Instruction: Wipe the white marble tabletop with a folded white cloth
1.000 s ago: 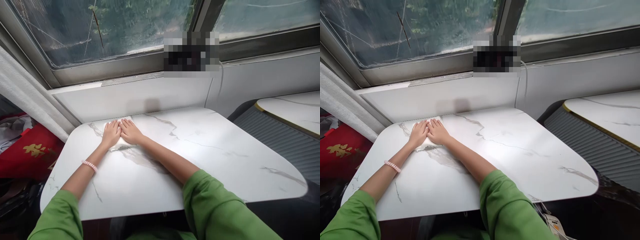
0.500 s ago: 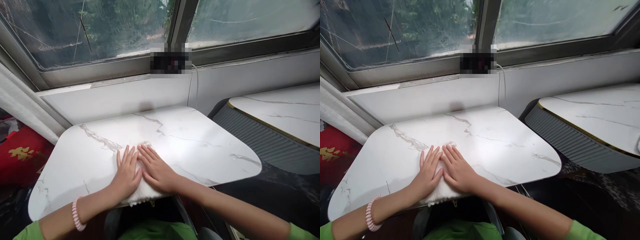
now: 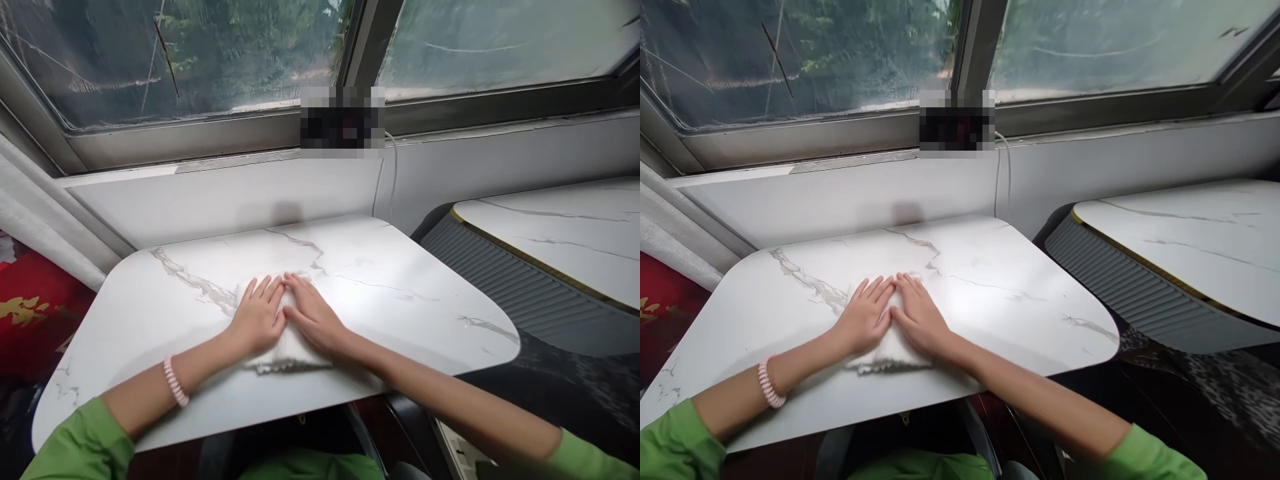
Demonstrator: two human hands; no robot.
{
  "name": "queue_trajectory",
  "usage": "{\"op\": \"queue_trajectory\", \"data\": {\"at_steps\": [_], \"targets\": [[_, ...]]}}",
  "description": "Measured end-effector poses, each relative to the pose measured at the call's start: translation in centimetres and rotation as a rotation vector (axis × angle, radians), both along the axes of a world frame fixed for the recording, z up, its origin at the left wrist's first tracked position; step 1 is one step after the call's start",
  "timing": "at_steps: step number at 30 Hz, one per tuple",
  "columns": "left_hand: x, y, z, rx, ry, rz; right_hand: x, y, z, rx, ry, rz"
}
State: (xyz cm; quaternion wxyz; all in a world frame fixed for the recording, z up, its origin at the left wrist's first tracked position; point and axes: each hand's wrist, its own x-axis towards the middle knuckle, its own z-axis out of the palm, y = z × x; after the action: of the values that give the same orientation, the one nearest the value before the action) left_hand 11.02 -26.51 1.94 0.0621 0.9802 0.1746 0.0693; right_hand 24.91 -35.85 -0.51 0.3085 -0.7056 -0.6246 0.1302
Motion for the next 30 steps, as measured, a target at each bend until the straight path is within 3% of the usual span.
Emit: {"op": "queue_trajectory", "data": {"at_steps": [8, 16, 24, 30], "targets": [[6.1, 8.6, -0.2, 0.068, 0.004, 0.092, 5.4, 10.2, -0.1, 0.018, -0.272, 0.012], [9.8, 13.4, -0.8, 0.086, -0.088, 0.129, 9.6, 15.5, -0.6, 0.13, -0.251, 0.058], [10.8, 14.8, -1.2, 0.064, -0.03, 0.143, 10.4, 16.5, -0.5, 0.094, -0.24, 0.038], [9.8, 12.3, -1.1, 0.07, 0.001, 0.163, 9.7, 14.3, -0.1, 0.093, -0.252, 0.102]]}}
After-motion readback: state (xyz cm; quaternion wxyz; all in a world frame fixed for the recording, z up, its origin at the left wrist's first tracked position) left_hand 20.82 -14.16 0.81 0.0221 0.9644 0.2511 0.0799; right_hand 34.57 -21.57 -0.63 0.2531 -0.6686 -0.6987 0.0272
